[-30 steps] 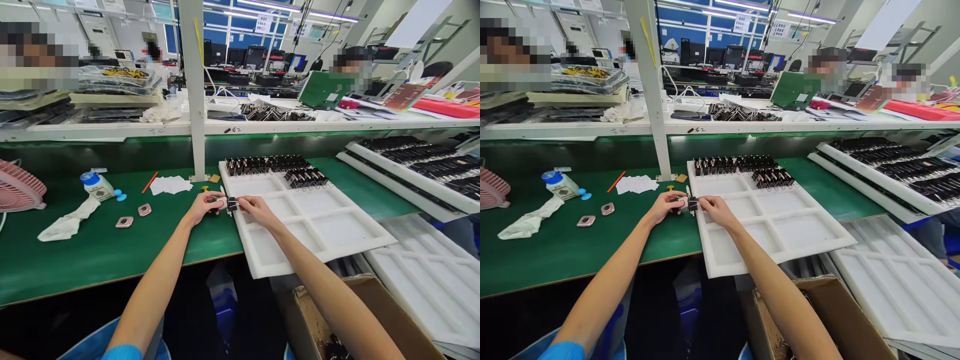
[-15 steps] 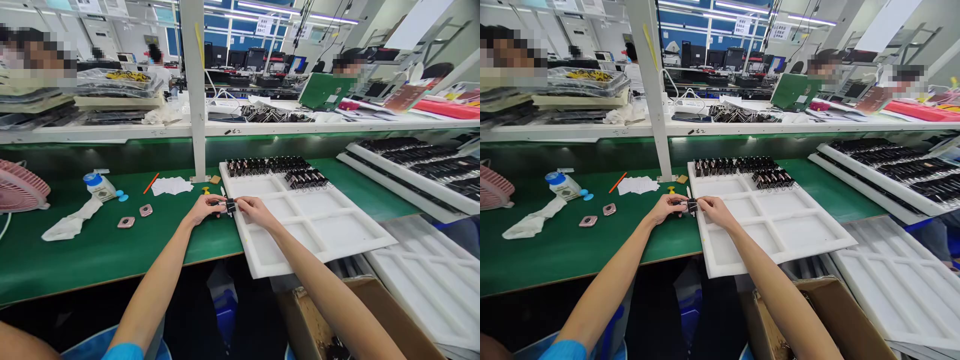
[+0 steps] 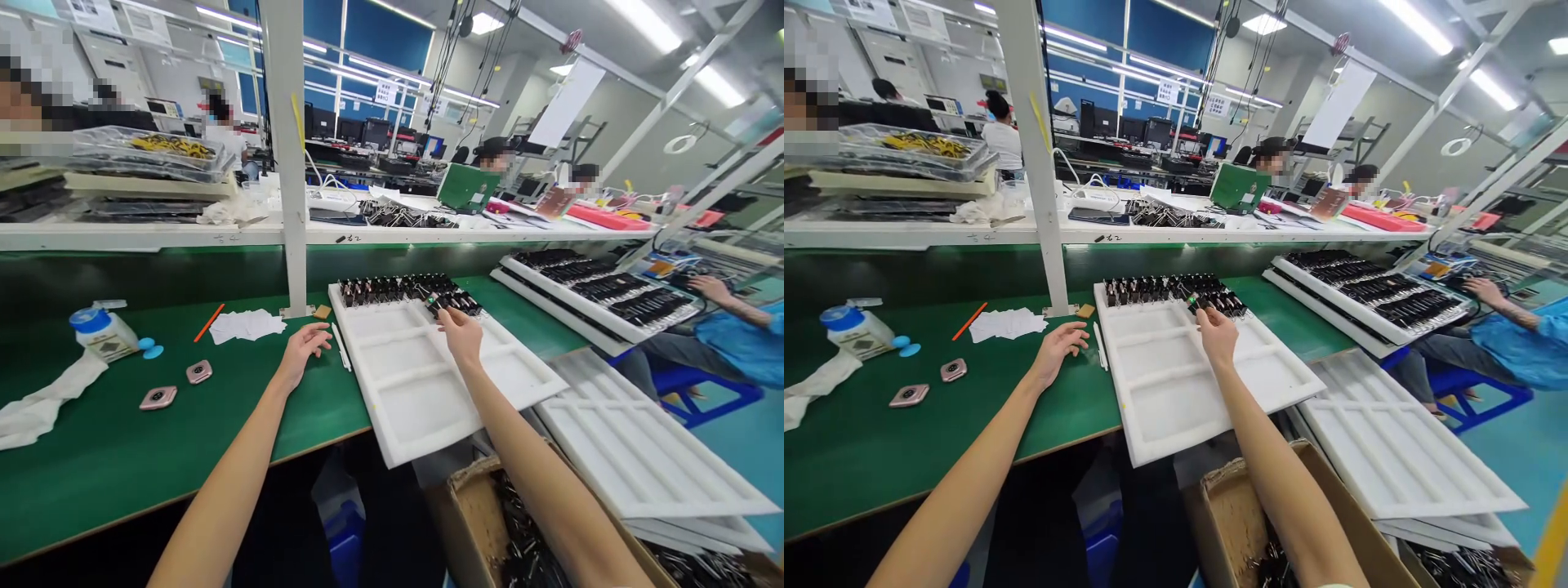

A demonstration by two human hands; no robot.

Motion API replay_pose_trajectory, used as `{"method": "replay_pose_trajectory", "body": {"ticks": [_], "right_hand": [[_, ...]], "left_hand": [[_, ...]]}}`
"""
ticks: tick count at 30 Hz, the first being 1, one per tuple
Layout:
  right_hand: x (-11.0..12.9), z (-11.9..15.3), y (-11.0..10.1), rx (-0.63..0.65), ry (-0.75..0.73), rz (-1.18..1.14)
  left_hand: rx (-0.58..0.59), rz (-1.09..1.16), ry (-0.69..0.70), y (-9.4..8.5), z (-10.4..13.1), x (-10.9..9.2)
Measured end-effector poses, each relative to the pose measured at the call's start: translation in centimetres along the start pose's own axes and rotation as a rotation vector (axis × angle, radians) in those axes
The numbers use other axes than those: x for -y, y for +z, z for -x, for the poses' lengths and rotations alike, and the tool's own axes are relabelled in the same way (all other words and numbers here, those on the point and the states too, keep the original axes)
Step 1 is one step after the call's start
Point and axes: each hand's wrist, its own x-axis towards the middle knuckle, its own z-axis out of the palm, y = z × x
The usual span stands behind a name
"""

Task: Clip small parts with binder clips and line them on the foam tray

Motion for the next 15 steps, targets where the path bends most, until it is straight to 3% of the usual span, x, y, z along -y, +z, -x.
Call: {"method": "replay_pose_trajectory", "body": {"ticks": [4,15], "right_hand": [[-1.7,-1.7,-1.2,-0.014,-0.082,0.27],[-3.0,-3.1,0.1,0.109,-0.166,0.557]], "left_hand": [[0.026,-0.006,0.002,0.0,0.0,0.0],[0.045,-0.007,-0.003,0.0,0.1,-0.1]]}}
